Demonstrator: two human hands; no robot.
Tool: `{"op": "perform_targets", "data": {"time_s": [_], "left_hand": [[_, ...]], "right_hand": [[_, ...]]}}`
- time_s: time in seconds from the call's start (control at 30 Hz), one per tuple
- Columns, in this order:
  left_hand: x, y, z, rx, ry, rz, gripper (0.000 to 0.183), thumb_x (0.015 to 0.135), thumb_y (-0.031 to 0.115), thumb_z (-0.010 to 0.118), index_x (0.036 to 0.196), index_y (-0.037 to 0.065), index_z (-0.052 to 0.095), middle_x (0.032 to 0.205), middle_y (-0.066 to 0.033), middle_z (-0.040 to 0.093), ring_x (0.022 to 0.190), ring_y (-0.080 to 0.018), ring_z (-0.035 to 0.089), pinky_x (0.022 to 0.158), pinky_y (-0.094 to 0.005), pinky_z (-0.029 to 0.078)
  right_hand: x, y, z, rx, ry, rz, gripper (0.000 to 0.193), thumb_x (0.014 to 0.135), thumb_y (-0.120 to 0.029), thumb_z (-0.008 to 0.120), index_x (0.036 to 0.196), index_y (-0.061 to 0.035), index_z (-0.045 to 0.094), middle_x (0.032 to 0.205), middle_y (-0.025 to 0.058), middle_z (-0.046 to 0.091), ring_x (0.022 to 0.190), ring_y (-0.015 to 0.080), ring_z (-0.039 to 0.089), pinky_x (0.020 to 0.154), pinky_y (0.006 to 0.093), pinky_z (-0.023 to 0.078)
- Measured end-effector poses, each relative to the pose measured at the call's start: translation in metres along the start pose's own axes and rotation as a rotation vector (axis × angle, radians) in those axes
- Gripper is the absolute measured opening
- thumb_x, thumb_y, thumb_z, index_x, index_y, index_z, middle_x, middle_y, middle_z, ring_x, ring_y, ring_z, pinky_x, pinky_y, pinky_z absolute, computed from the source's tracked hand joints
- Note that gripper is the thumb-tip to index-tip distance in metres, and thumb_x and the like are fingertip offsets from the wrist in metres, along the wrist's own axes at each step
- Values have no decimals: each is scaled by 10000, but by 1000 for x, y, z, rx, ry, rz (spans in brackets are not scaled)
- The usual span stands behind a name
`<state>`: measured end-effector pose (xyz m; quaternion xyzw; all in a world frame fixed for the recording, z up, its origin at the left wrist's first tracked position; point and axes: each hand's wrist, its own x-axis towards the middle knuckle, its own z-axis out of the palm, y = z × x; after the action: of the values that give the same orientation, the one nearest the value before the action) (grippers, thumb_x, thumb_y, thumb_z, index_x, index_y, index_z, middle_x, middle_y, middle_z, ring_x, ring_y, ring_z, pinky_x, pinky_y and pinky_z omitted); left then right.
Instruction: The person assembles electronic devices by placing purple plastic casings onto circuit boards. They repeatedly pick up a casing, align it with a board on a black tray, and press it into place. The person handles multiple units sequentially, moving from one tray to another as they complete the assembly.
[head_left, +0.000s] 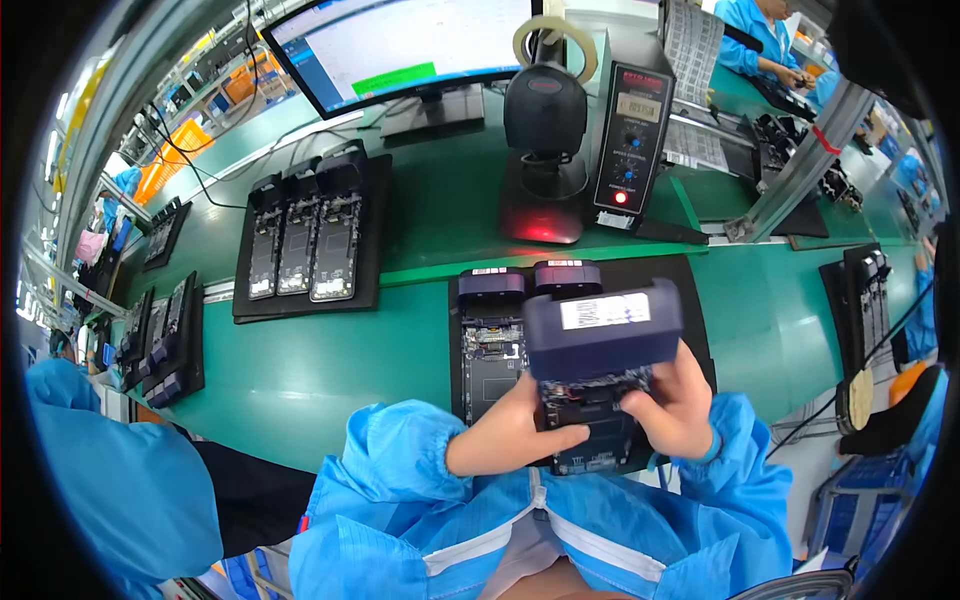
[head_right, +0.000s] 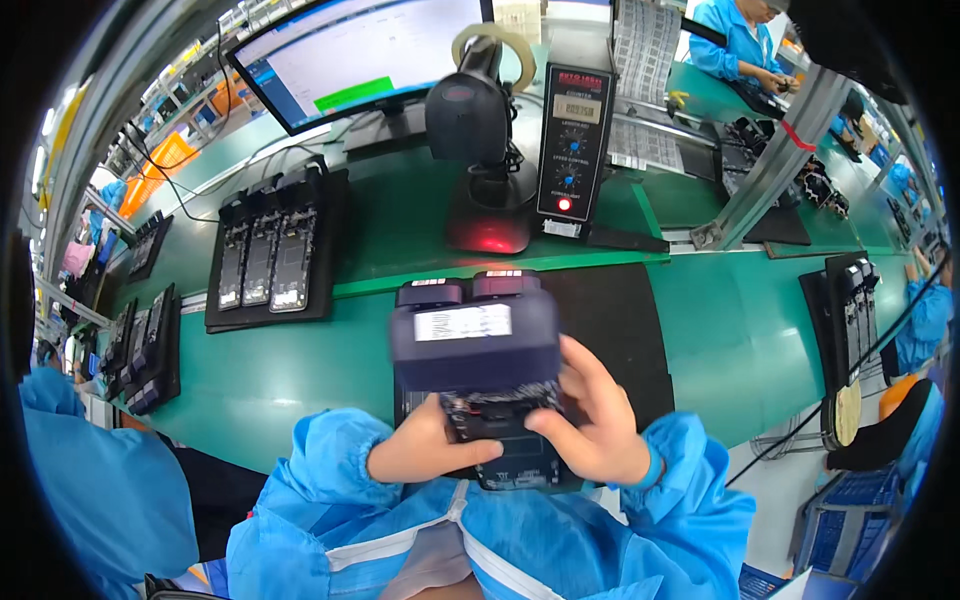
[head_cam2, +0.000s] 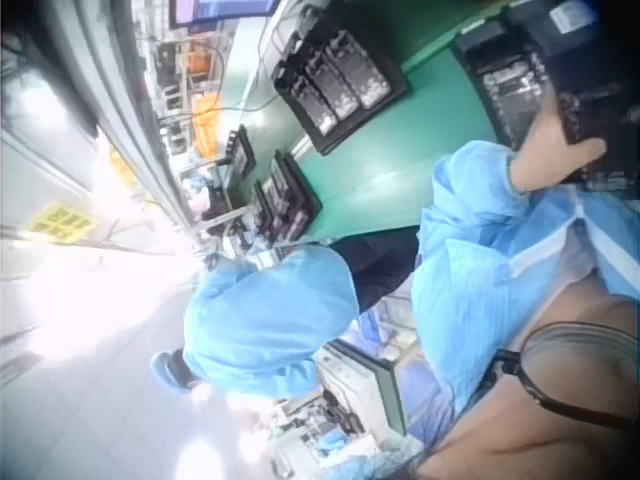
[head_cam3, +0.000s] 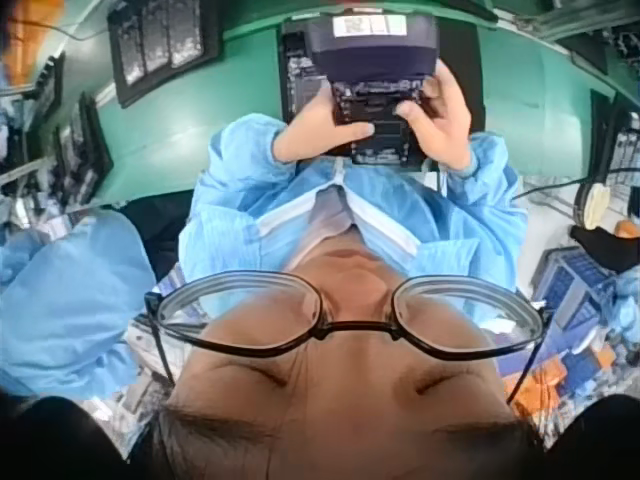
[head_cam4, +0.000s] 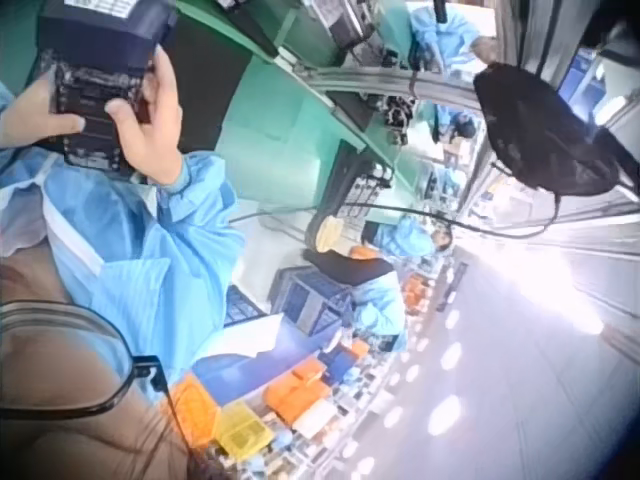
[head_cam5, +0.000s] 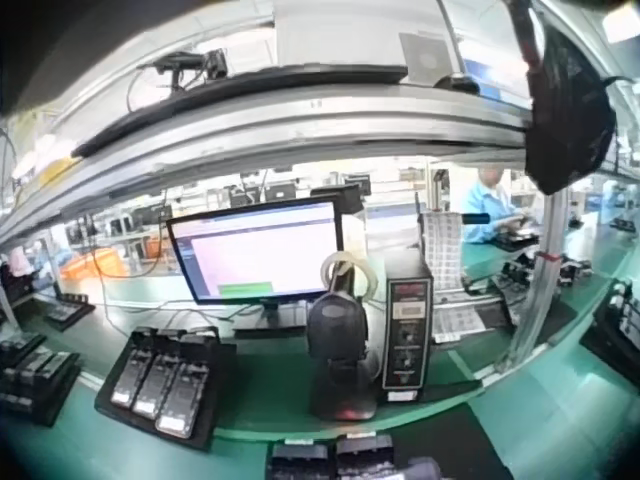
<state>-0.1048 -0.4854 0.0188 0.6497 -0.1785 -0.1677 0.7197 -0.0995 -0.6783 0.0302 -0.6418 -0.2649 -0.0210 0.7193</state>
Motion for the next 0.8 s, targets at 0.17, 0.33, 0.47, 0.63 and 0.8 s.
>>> {"op": "perform_targets", "data": {"time_s": [0.17,0.33,0.47,0.63,0.8], "left_hand": [[-28,-30,-41,820,363,89,684,647,18,636,1237,-18,293,1194,-175,375,1141,-286,368,947,-379,319],[-59,-61,-50,1055,514,-146,560,701,154,597,1199,-10,402,1297,-208,314,1170,-401,312,984,-461,219],[-52,-63,-52,1069,437,-180,517,749,189,524,1204,-25,408,1332,-196,284,1215,-402,258,1004,-486,145],[-48,-62,-55,1057,426,-200,550,711,191,579,1201,-3,424,1312,-201,313,1196,-411,284,989,-521,151],[-49,-65,-60,966,470,-145,478,662,163,636,1084,-9,492,1301,-209,328,1171,-411,329,977,-543,153]], "right_hand": [[-45,32,-42,-93,559,165,480,823,-71,535,1229,85,331,1085,145,526,962,193,519,845,281,394],[-51,56,-69,-131,880,517,438,829,-57,513,1223,67,367,927,107,584,794,117,559,695,220,442],[-32,55,-68,-186,791,581,366,818,-33,502,1159,78,425,878,93,600,762,107,555,687,212,430],[-10,70,-72,-306,624,596,379,786,-32,536,1141,61,442,1010,112,559,877,123,523,745,241,414],[-6,56,-58,-1156,271,348,444,728,-47,563,1153,14,449,1236,161,401,1114,339,391,930,395,315]]}}
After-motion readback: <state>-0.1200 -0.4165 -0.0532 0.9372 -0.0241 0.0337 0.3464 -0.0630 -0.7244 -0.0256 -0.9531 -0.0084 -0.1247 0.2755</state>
